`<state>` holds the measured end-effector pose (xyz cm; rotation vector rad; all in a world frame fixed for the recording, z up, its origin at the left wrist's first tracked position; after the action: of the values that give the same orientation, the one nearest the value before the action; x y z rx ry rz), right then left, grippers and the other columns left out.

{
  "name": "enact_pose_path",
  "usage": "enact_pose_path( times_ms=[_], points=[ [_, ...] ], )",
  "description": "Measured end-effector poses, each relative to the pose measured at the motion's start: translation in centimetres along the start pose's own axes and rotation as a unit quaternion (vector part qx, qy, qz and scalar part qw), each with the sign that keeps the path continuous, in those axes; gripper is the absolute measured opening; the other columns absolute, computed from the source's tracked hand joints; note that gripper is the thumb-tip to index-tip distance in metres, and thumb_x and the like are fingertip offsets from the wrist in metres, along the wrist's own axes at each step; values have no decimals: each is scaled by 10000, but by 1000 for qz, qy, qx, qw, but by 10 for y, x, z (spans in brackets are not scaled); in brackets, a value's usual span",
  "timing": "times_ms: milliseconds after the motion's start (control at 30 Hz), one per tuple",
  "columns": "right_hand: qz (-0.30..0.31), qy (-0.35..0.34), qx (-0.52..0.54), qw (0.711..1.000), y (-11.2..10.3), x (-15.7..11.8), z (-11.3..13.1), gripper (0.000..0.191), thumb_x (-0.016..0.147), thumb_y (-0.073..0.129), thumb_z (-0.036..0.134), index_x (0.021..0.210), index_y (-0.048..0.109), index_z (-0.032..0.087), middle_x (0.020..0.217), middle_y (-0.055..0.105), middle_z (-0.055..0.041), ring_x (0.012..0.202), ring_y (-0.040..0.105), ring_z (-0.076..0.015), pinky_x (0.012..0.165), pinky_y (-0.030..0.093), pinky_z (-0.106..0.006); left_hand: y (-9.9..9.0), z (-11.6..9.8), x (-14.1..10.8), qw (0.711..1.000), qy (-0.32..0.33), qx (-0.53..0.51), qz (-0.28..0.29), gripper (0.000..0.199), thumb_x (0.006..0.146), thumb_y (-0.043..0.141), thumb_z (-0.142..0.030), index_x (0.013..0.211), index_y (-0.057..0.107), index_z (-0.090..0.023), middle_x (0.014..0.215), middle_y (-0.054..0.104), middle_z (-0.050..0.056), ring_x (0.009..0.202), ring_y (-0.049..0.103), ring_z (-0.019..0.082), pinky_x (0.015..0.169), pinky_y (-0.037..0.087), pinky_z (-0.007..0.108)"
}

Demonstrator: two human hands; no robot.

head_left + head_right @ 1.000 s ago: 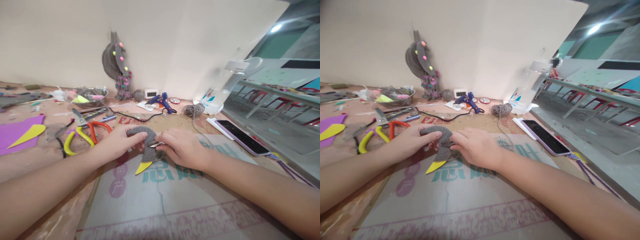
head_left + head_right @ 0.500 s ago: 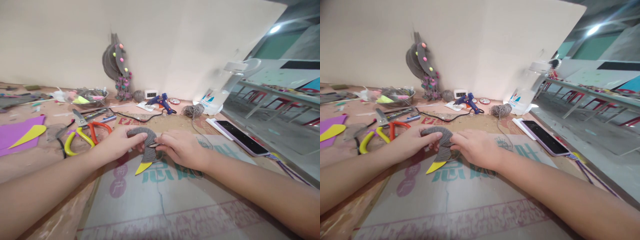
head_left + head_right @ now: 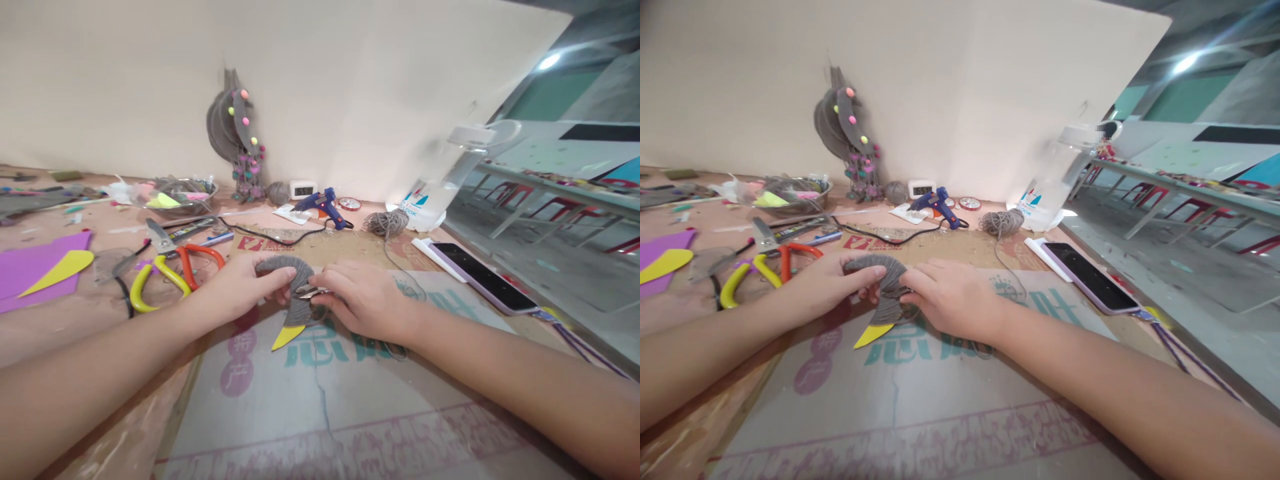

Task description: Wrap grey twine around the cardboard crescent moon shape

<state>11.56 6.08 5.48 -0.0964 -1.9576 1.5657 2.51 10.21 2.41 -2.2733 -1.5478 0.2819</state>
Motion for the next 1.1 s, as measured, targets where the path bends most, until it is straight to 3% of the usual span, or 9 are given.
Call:
enact_pose_path(
  times_ms=[500,667,800,933,1100],
  points=[
    [2,-3,4,1000,3,1,0,215,916,400,286,873,573,166,730,608,-30,678,513,-144,597,347,-252,1,3,1,1000,-1,2,7,232,799,502,-322,661,597,-161,594,629,-14,569,579,114,595,471,223],
    [-75,71,95,990,-10,-4,-17,165,872,486,298,945,551,166,768,606,-34,696,539,-143,611,383,-245,0,1,0,1000,1,-8,1,229,802,507,-306,649,599,-162,585,625,-17,561,574,106,578,466,211],
    [-136,176,206,953,-14,-11,-47,200,869,476,277,1036,488,167,788,552,-20,686,516,-122,616,412,-235,-2,2,0,1000,-10,-12,-12,250,800,509,-318,621,588,-162,574,615,-13,558,579,113,572,473,219],
    [-103,255,247,929,-1,-12,-65,201,857,480,285,1008,517,158,730,547,-3,627,491,-113,581,405,-232,-4,5,0,999,-29,-14,-26,248,798,512,-333,632,583,-162,557,603,-9,537,566,115,535,471,220],
    [-32,268,300,915,14,-8,-57,228,780,579,378,824,616,158,695,595,-4,596,497,-109,540,392,-220,-3,5,0,999,-25,-30,-22,237,789,527,-337,644,589,-160,569,609,-8,543,558,111,546,464,218]
  ],
)
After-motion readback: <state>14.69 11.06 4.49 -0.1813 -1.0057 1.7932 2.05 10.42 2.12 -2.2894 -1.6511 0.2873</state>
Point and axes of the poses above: each hand's wrist, its own x-axis towards the middle knuckle, its own y-axis out of the palm, z = x × y, the point moved 10 cm from there along x, towards the middle knuckle
